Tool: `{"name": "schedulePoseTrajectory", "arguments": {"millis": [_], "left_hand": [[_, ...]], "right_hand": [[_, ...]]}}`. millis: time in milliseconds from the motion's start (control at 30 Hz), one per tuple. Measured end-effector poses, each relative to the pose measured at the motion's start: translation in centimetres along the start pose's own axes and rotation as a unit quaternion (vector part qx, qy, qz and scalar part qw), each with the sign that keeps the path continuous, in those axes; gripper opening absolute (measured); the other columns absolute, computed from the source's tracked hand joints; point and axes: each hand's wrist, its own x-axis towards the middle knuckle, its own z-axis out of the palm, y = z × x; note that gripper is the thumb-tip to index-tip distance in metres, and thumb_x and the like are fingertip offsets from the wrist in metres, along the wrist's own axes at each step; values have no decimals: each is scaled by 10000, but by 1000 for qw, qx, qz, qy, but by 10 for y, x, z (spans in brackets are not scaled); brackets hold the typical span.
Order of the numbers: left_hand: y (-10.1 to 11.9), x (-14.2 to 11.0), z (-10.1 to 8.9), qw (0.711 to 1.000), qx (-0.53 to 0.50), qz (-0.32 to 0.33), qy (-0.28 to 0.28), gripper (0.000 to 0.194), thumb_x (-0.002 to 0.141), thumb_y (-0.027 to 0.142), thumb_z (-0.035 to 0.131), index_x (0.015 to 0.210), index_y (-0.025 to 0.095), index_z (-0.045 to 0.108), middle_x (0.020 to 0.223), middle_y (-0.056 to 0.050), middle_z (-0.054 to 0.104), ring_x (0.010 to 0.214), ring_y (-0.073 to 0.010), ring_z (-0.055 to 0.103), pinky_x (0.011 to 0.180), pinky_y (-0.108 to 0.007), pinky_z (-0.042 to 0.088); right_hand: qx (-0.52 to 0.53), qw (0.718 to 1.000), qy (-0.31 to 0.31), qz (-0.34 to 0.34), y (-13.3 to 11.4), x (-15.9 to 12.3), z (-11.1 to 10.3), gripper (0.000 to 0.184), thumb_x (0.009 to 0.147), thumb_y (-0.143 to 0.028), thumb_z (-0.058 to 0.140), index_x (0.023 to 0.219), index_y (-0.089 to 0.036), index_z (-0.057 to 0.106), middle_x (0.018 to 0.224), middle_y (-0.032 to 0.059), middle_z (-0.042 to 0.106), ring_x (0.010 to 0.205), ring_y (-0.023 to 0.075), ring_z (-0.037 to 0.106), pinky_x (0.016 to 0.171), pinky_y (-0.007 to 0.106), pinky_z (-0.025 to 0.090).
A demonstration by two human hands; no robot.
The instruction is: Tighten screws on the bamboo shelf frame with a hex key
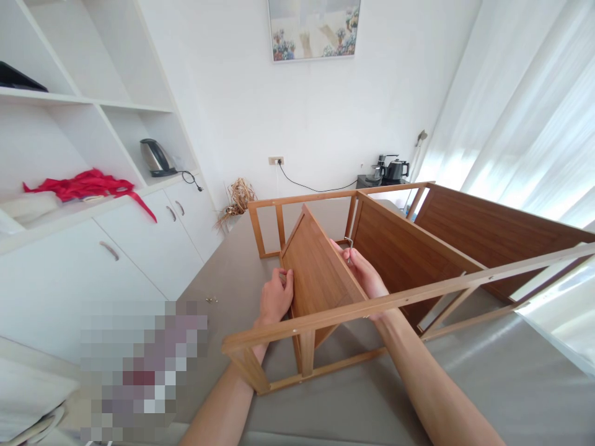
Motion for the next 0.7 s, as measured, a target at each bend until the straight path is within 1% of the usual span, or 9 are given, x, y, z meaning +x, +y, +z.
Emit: {"name": "schedulePoseTrajectory", "arguments": {"millis": [133, 333, 467, 567, 700], "left_hand": [[0, 0, 1, 1000, 0, -1, 4, 294, 1035, 481, 401, 1073, 237, 561, 706, -30, 713, 729, -247, 710, 619, -296, 394], [1, -1, 3, 1000, 3, 1, 1, 298, 1047, 459, 375, 1086, 230, 563, 700, -26, 694, 706, -233, 705, 595, -285, 366], [-1, -1, 3, 1000, 5, -4, 9, 280, 1046, 441, 382, 1080, 228, 561, 722, -32, 696, 693, -226, 693, 595, -281, 363], [-1, -2, 2, 1000, 1, -5, 10, 263, 1044, 422, 383, 1075, 229, 559, 707, -35, 693, 679, -232, 689, 596, -284, 371], [4, -4, -3, 1000, -20, 2, 2, 255, 1042, 395, 378, 1075, 218, 559, 820, -81, 726, 776, -241, 708, 642, -297, 418]], "right_hand": [[4, 1000, -1, -8, 2, 1, -1, 332, 872, -509, 685, 776, -262, 484, 1463, -37, 570, 1346, 274, 520, 1052, 444, 465], [12, 1000, 17, -2, 4, -1, -5, 340, 855, -541, 682, 788, -268, 490, 1458, -35, 570, 1249, 279, 594, 979, 453, 523], [16, 1000, 9, -14, 7, -1, 1, 348, 869, -557, 666, 784, -265, 497, 1403, -28, 610, 1233, 274, 595, 1020, 475, 491], [16, 999, 6, -30, 9, 1, 6, 353, 873, -557, 670, 777, -263, 500, 1370, -15, 633, 1260, 275, 572, 1051, 485, 458], [27, 999, -9, -37, 11, 2, 3, 337, 895, -542, 659, 791, -260, 507, 1400, -10, 616, 1300, 275, 543, 1064, 487, 444]]}}
